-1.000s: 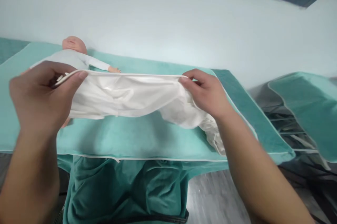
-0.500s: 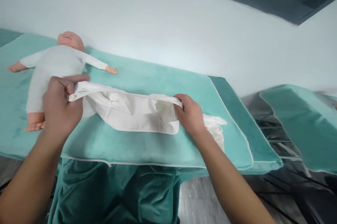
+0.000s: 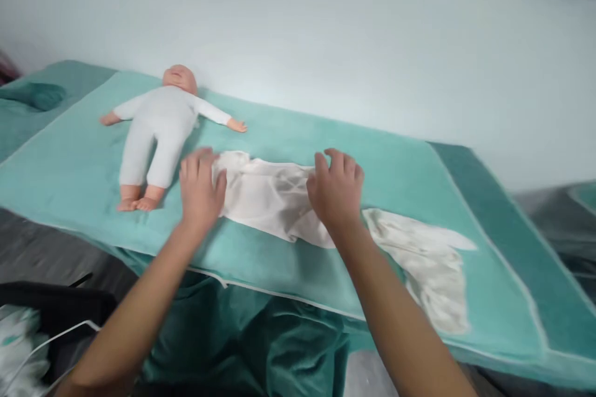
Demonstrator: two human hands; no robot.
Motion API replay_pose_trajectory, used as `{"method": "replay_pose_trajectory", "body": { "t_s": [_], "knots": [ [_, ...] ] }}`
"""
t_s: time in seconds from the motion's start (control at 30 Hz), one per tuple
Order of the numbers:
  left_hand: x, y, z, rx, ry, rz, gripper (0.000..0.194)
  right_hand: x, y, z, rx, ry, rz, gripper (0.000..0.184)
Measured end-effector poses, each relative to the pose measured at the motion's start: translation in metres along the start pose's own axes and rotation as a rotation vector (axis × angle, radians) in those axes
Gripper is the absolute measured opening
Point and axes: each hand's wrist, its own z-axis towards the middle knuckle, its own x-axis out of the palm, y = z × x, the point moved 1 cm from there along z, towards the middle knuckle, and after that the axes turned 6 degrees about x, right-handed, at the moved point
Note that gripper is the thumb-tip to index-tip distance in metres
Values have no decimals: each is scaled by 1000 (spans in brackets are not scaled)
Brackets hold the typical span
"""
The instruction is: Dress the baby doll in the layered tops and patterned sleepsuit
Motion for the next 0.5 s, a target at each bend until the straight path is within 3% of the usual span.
{"method": "replay_pose_trajectory", "body": {
  "t_s": [0.07, 0.13, 0.2, 0.27, 0.37, 0.5],
  "knots": [
    [-24, 4, -83, 33, -97, -17, 22, 21, 18, -34, -148, -21, 172, 38],
    [-52, 19, -172, -39, -107, 36, 20, 37, 26, -66, -186, -7, 322, 36],
    [-77, 44, -249, -175, 33, 78, 21, 49, 27, -86, -189, -5, 417, 33],
    [-96, 78, -305, -377, 141, 144, 24, 54, 26, -95, -179, -24, 470, 30],
    [-112, 133, -351, -569, 204, 245, 34, 54, 26, -97, -193, -22, 498, 27],
    [-134, 194, -374, -727, 269, 517, 42, 54, 25, -96, -144, 36, 537, 27]
  ]
}}
